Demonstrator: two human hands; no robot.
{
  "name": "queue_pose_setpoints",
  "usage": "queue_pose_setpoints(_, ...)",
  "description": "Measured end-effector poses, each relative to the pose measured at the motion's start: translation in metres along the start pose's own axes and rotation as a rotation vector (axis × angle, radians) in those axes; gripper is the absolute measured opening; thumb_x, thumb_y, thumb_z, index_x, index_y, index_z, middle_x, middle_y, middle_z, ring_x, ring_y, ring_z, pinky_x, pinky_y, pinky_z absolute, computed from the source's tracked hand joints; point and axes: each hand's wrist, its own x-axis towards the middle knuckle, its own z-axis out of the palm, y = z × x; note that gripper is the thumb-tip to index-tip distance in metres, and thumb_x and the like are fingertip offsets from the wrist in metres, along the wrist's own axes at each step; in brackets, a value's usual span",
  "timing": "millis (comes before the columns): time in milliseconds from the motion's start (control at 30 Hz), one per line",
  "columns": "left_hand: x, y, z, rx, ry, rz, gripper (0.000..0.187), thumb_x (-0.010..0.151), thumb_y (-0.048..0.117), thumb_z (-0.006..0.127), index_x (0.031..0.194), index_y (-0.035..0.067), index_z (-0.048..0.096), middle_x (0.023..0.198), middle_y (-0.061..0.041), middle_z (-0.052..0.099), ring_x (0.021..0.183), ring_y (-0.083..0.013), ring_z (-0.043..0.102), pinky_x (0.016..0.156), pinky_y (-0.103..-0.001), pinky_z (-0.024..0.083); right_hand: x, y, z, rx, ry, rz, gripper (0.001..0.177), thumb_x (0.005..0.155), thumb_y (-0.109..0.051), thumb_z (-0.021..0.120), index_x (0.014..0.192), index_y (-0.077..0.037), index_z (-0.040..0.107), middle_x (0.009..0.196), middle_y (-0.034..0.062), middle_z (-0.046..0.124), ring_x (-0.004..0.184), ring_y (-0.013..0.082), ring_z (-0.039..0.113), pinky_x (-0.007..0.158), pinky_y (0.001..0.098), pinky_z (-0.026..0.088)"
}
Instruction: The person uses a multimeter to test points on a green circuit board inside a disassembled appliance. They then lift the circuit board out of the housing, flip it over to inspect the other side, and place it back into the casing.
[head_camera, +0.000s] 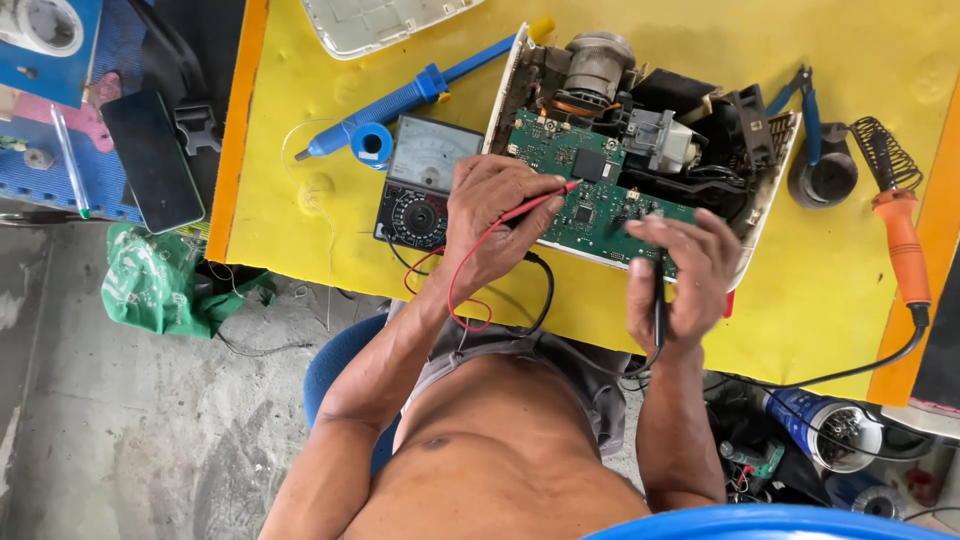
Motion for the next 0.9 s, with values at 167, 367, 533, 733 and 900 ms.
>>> queue_pose_setpoints(167, 0.001, 0.003, -0.006, -0.046, -0.049, -0.006, 0.009, 0.094, 0.021, 0.078, 0.104, 0.02, 0.079, 0.097, 0.003, 0.078, 0.1, -0.0219, 0.072, 0.096, -0.031, 0.042, 0.001, -0.004, 0.016, 0.074, -0.013, 0.066, 0.02, 0.103, -0.012, 0.063, 0.11, 0.006, 0.06, 0.105, 0.0162, 0.077, 0.105, 0.0365, 0.071, 0.109, 0.0504, 0.041)
queue_pose_setpoints(367, 0.001, 0.001, -0.007, -0.024, -0.069, 0.014, 0.008, 0.095, 0.022, 0.078, 0.103, 0.02, 0.079, 0.097, 0.004, 0.077, 0.1, -0.0209, 0.071, 0.096, -0.031, 0.041, 0.015, -0.009, 0.02, -0.064, -0.053, 0.053, 0.015, 0.1, -0.012, 0.077, 0.107, 0.001, 0.073, 0.112, 0.0135, 0.078, 0.105, 0.0356, 0.072, 0.106, 0.0492, 0.045)
queue_pose_setpoints(533, 0.002, 0.002, -0.008, 0.004, -0.08, 0.028, 0.009, 0.093, 0.023, 0.08, 0.102, 0.022, 0.08, 0.097, 0.004, 0.076, 0.101, -0.0207, 0.07, 0.096, -0.031, 0.041, 0.017, -0.014, 0.023, -0.086, -0.074, 0.08, 0.015, 0.101, -0.016, 0.079, 0.105, -0.002, 0.077, 0.111, 0.0131, 0.077, 0.107, 0.0368, 0.071, 0.105, 0.0511, 0.048)
queue_pose_setpoints(733, 0.002, 0.001, -0.008, -0.011, -0.085, 0.019, 0.008, 0.095, 0.023, 0.078, 0.102, 0.022, 0.079, 0.097, 0.004, 0.076, 0.1, -0.0206, 0.069, 0.095, -0.031, 0.041, 0.018, -0.016, 0.021, -0.03, -0.103, 0.146, 0.015, 0.102, -0.017, 0.078, 0.105, -0.003, 0.076, 0.112, 0.0119, 0.077, 0.111, 0.0365, 0.07, 0.109, 0.052, 0.044)
queue_pose_setpoints(900, 0.003, 0.001, -0.008, -0.02, -0.075, 0.019, 0.005, 0.095, 0.021, 0.077, 0.1, 0.021, 0.078, 0.096, 0.005, 0.075, 0.1, -0.019, 0.069, 0.096, -0.03, 0.04, 0.016, -0.016, 0.025, -0.081, -0.095, 0.141, 0.014, 0.102, -0.018, 0.079, 0.103, -0.005, 0.077, 0.11, 0.01, 0.079, 0.11, 0.0342, 0.071, 0.107, 0.0494, 0.046)
